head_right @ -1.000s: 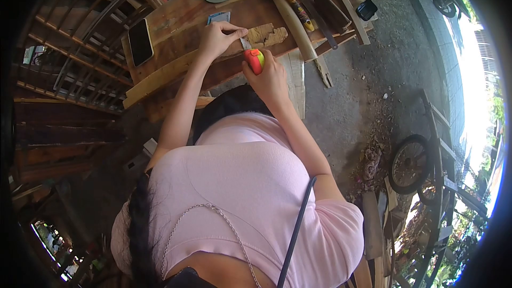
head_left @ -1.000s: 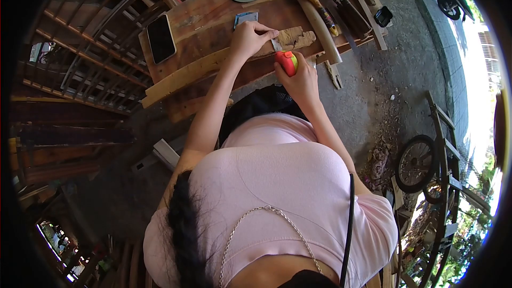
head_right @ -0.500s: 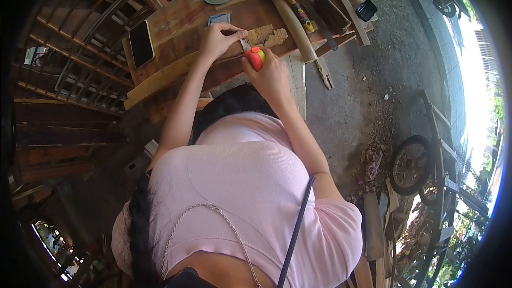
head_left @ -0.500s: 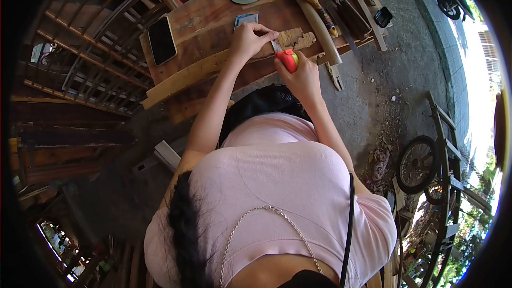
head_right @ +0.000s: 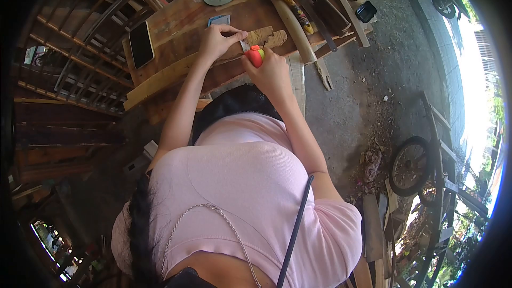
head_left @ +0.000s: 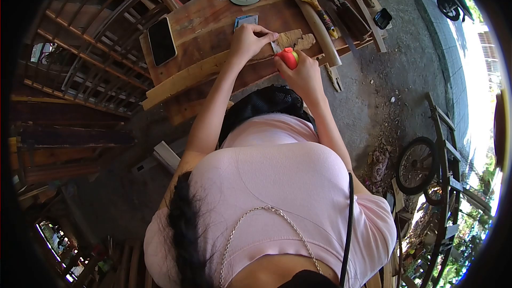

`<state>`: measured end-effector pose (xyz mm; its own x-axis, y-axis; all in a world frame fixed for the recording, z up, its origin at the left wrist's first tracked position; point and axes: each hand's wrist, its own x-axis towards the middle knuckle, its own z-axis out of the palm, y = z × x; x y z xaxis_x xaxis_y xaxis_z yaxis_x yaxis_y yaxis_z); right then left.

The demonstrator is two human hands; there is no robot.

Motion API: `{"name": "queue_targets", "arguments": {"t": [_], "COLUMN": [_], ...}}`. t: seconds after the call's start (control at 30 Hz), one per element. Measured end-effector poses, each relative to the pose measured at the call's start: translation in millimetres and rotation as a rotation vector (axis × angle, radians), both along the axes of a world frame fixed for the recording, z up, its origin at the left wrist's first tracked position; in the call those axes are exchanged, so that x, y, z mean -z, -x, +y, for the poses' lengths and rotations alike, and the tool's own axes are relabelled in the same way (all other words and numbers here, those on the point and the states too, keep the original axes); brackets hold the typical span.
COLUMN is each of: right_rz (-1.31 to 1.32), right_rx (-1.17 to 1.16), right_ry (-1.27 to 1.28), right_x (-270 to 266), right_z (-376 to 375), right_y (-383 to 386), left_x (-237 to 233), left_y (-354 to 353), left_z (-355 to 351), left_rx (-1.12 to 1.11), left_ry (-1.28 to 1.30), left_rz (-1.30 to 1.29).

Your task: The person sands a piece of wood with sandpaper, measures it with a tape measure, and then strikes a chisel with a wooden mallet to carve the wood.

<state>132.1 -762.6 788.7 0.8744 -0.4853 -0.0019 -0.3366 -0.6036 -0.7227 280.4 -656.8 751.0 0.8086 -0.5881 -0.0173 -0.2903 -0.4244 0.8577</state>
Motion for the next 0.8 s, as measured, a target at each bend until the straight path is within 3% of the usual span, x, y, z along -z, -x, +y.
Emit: {"name": "queue_targets", "arguments": {"t": [0.8], "right_rz": [0.046], "right_rx": [0.004], "right_ry": [0.024], "right_x": [-6.5], "right_z": [-2.3], "right_y": [-4.7], "left_x": [1.1], "left_y": [-0.7], "left_z": [-3.4], "left_rx": [-0.008], "left_ry": [-0.023], "left_rz": [-0.037]}}
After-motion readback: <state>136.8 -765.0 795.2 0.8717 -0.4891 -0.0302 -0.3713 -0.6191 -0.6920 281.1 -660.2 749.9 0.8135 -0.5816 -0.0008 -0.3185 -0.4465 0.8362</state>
